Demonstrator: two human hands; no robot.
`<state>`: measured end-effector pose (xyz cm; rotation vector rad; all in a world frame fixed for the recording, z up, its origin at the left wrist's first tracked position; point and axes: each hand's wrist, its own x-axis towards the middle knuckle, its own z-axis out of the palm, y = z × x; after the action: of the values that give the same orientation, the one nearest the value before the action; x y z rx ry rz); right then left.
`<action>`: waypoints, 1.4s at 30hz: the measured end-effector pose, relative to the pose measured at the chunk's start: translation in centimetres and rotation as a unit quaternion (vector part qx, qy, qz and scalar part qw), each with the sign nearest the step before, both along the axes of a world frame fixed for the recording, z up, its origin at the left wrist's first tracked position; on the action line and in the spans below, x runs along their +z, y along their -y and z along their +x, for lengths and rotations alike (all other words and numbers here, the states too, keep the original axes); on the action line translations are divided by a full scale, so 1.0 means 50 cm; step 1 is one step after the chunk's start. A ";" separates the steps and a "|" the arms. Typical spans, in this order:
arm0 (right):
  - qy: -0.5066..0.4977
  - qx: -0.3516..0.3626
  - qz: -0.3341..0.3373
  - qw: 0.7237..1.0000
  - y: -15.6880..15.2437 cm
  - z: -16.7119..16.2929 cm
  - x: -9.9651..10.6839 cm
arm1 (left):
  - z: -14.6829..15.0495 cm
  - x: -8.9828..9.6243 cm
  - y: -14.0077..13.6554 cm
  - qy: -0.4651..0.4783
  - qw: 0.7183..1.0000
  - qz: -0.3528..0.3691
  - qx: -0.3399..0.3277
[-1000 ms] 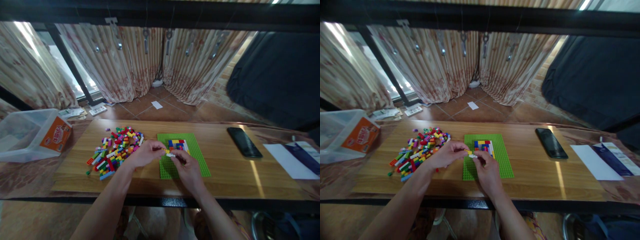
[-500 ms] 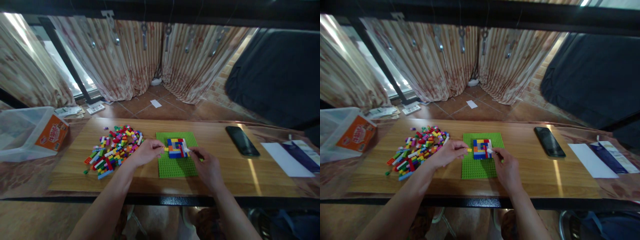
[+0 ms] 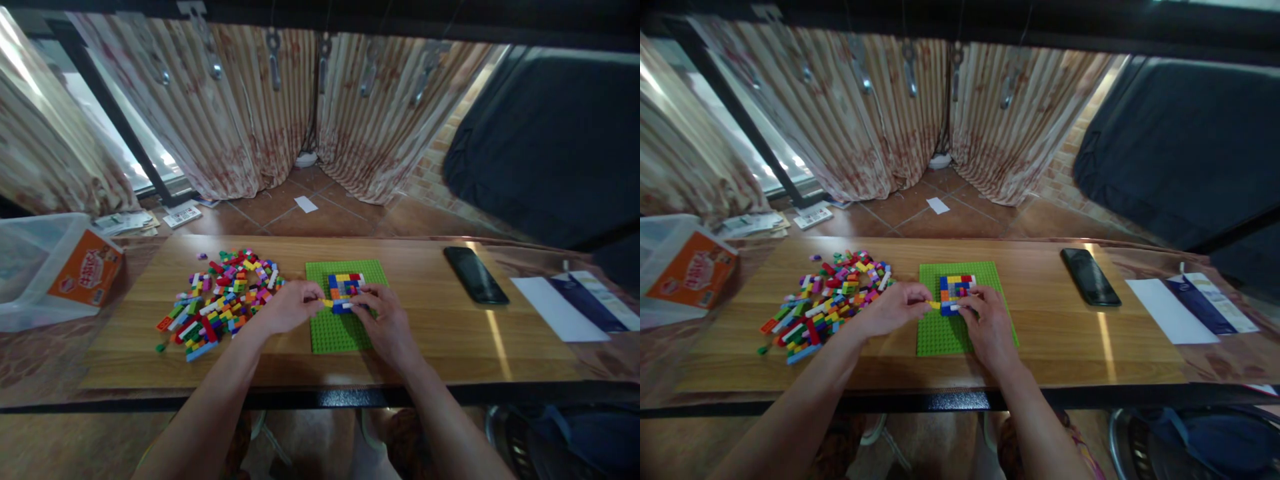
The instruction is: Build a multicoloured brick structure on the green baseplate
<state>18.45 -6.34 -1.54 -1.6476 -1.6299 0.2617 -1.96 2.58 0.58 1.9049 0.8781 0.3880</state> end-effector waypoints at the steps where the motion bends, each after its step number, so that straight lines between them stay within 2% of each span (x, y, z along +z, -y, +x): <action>1: 0.001 -0.006 0.003 1.000 -0.001 -0.002 -0.002 | 0.000 0.003 0.001 -0.003 1.000 0.005 -0.001; 13: -0.029 -0.048 0.013 0.998 0.001 -0.009 -0.009 | 0.001 0.021 0.004 -0.027 0.999 0.037 -0.013; 18: -0.119 -0.064 -0.010 0.991 0.001 -0.007 -0.001 | 0.002 0.024 0.004 -0.044 0.998 0.044 -0.013; 23: -0.225 -0.155 -0.033 0.961 -0.004 0.002 -0.001 | 0.004 0.026 0.007 -0.036 0.998 0.055 -0.012; 28: -0.296 -0.187 -0.068 0.934 -0.011 0.009 -0.010 | 0.030 0.012 0.034 0.021 0.994 0.108 0.028; 35: -0.284 -0.165 -0.051 0.943 -0.012 0.005 -0.013 | 0.079 -0.020 0.090 -0.005 0.983 0.138 0.123; 42: -0.266 -0.151 -0.067 0.950 -0.009 0.004 -0.007 | 0.088 -0.022 0.093 -0.027 0.974 0.158 0.162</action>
<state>18.66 -5.89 -1.88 -1.7111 -0.9622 0.6109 2.44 -2.05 -0.51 2.0683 1.2285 0.7108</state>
